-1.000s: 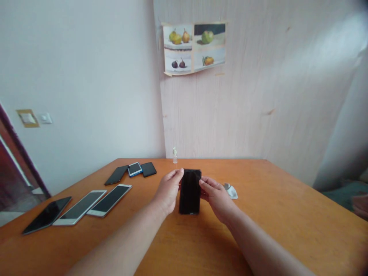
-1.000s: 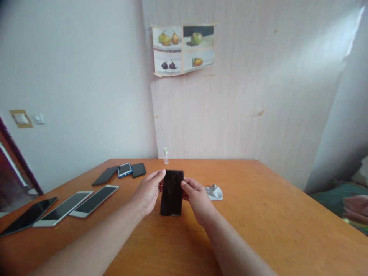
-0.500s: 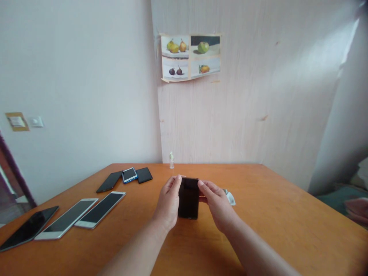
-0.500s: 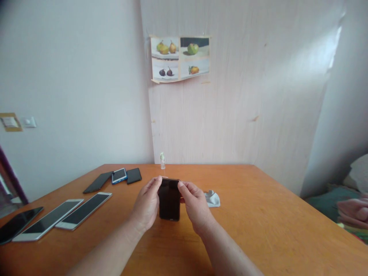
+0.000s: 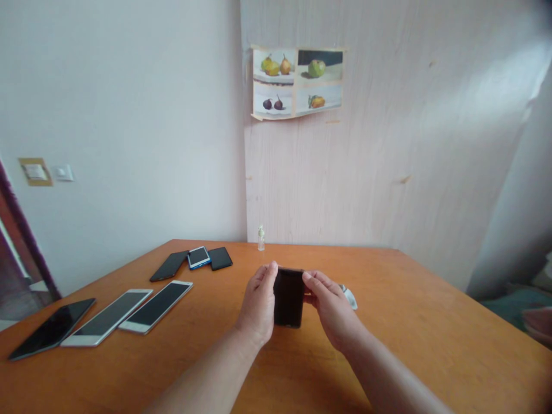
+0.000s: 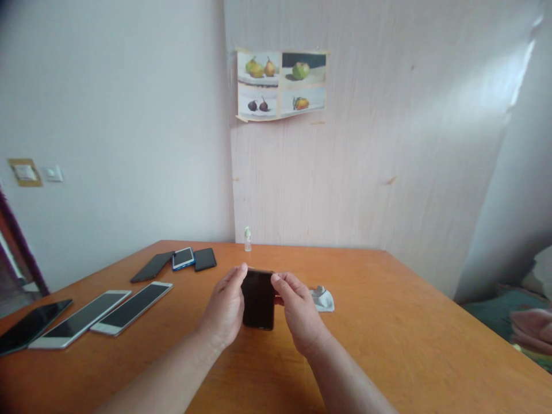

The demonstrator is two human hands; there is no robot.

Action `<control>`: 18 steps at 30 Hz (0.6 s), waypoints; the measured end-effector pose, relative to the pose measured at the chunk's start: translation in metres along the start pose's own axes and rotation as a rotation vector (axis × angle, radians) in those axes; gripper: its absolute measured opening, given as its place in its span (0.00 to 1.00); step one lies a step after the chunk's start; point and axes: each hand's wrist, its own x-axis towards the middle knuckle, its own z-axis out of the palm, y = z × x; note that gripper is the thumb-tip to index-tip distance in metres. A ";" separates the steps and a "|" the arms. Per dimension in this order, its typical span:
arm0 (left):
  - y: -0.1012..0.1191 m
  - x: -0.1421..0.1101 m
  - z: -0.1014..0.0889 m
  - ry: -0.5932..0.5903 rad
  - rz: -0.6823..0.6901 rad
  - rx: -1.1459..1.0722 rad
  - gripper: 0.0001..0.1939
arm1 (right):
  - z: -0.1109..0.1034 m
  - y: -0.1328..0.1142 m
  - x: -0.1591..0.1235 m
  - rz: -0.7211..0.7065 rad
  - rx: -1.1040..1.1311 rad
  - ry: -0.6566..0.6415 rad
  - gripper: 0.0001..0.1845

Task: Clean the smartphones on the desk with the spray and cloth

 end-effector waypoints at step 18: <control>0.006 -0.001 0.002 0.036 -0.072 -0.081 0.16 | 0.004 -0.004 -0.003 -0.068 -0.114 0.020 0.19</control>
